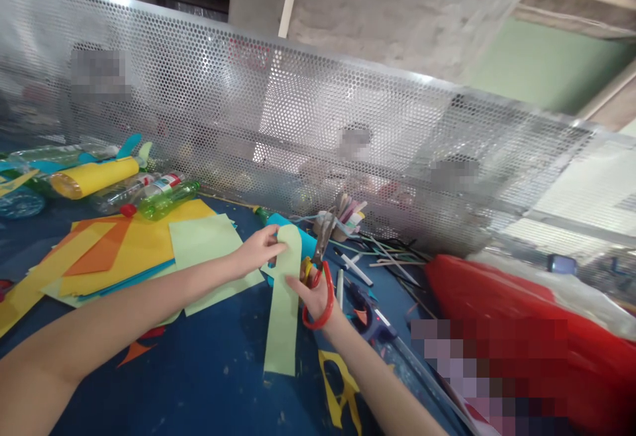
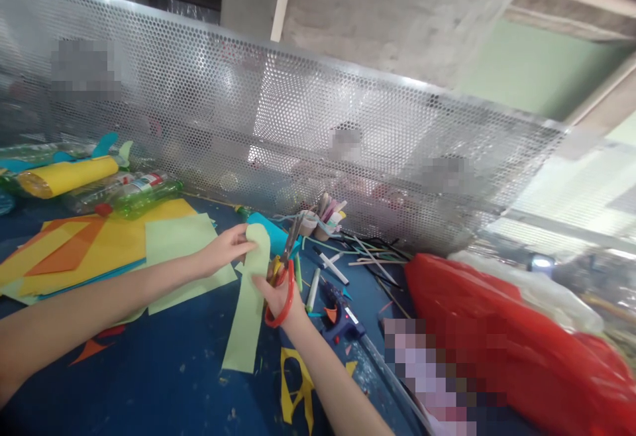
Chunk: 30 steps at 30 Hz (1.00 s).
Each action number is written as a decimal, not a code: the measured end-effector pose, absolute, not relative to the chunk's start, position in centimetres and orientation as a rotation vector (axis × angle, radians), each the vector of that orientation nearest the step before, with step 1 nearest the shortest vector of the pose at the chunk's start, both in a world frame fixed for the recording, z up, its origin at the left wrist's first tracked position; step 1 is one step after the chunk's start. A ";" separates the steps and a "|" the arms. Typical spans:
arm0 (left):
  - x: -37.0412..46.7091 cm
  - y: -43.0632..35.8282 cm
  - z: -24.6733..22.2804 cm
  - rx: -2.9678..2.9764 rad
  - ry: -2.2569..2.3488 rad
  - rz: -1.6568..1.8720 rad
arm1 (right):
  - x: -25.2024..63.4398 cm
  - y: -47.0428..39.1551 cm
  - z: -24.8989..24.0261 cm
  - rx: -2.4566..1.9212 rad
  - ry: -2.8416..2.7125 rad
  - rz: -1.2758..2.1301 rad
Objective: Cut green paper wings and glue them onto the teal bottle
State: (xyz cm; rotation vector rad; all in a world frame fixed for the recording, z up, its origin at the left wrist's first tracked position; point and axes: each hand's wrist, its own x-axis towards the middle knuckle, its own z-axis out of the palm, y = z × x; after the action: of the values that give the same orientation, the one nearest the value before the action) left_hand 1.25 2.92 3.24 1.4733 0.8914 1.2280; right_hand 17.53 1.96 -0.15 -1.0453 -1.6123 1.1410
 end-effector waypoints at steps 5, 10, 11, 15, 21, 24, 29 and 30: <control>0.2 4.5 2.8 1.213 0.938 1.370 | 17.5 2.2 -0.4 -0.933 -1.599 1.326; -2.3 6.7 2.3 1.025 1.061 1.577 | 18.0 2.4 -0.7 -1.029 -1.613 1.303; -2.9 7.1 2.2 1.020 1.118 1.595 | 18.1 2.4 -0.7 -1.042 -1.613 1.290; -4.8 7.6 2.6 1.313 1.557 1.689 | 17.9 2.4 -0.7 -1.053 -1.657 1.201; -2.6 4.7 4.9 2.253 1.221 0.983 | 17.6 1.9 -0.4 -1.026 -1.731 1.151; -0.6 3.0 5.1 2.265 1.142 0.665 | 17.8 1.6 0.0 -1.021 -1.718 1.098; -0.1 2.8 5.0 2.107 1.192 0.792 | 17.9 1.5 0.5 -0.956 -1.424 1.175; -0.3 3.0 5.0 1.979 1.168 0.847 | 17.9 1.5 0.5 -0.932 -1.366 1.218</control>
State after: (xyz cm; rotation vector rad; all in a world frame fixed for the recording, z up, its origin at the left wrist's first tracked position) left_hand -0.29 2.99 5.02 1.9791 1.1676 0.8466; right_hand 17.90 1.54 0.52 -0.9320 -1.3665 1.2181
